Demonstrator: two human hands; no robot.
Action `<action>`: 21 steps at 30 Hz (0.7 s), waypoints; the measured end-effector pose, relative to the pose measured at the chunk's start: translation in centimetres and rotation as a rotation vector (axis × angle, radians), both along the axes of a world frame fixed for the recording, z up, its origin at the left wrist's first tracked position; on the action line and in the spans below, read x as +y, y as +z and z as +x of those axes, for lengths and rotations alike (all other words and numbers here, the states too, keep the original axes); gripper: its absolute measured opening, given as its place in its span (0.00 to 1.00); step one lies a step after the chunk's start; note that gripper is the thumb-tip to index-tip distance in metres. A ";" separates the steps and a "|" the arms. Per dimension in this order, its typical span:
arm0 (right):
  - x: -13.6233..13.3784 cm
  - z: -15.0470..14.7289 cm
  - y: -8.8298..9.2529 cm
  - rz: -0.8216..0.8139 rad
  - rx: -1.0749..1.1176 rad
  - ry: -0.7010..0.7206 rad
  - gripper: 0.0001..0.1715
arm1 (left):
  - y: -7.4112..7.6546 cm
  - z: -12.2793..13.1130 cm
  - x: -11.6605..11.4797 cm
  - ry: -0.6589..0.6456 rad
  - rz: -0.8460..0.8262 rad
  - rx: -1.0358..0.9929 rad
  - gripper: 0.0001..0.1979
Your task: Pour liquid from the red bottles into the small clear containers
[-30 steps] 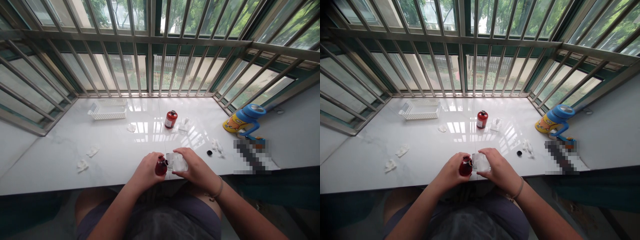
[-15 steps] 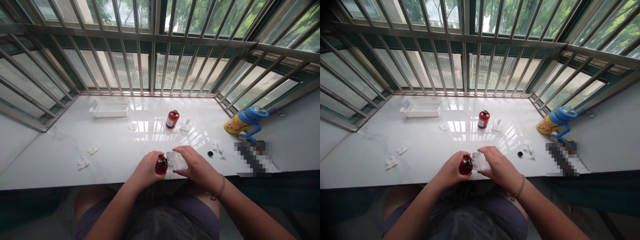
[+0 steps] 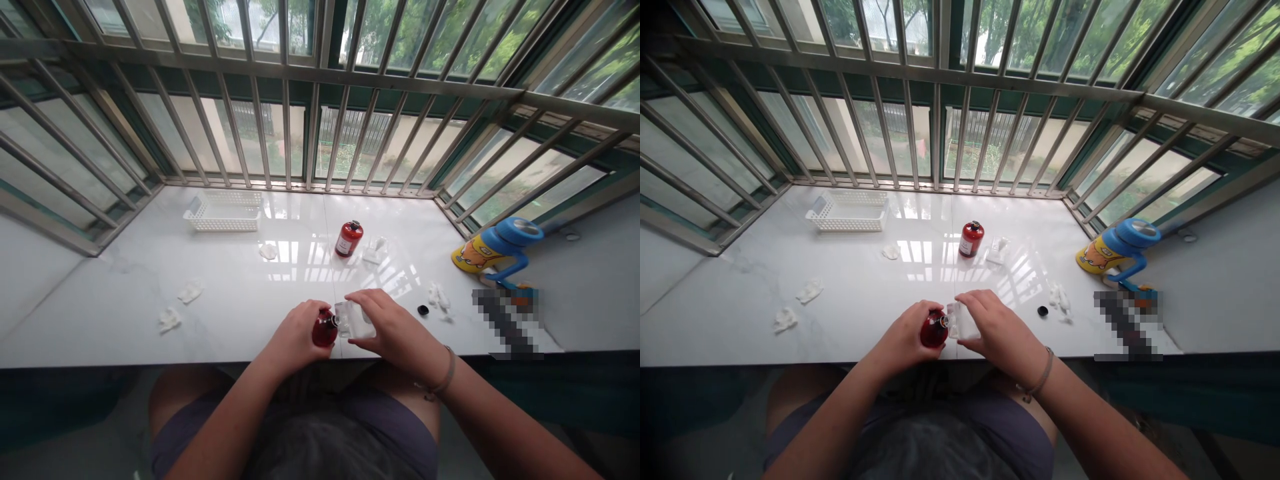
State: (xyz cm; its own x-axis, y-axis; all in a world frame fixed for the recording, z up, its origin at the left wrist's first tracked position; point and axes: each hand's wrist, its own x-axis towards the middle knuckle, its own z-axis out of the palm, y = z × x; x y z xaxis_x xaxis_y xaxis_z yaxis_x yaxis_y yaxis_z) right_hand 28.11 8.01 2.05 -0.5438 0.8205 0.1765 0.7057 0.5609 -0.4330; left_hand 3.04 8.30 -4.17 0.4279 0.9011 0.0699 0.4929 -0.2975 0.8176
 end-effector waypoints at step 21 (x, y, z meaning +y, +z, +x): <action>0.4 -0.6 1.1 0.030 -0.081 0.037 0.50 | -0.1 -0.3 0.0 0.007 0.005 -0.021 0.32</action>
State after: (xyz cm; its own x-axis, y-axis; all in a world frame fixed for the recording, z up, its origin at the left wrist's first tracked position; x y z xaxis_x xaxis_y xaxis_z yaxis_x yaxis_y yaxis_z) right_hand 27.47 8.42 3.16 -0.5869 0.7946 0.1551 0.7165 0.5990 -0.3576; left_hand 2.74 8.33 -4.23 0.4200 0.9037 0.0834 0.4776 -0.2982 0.8264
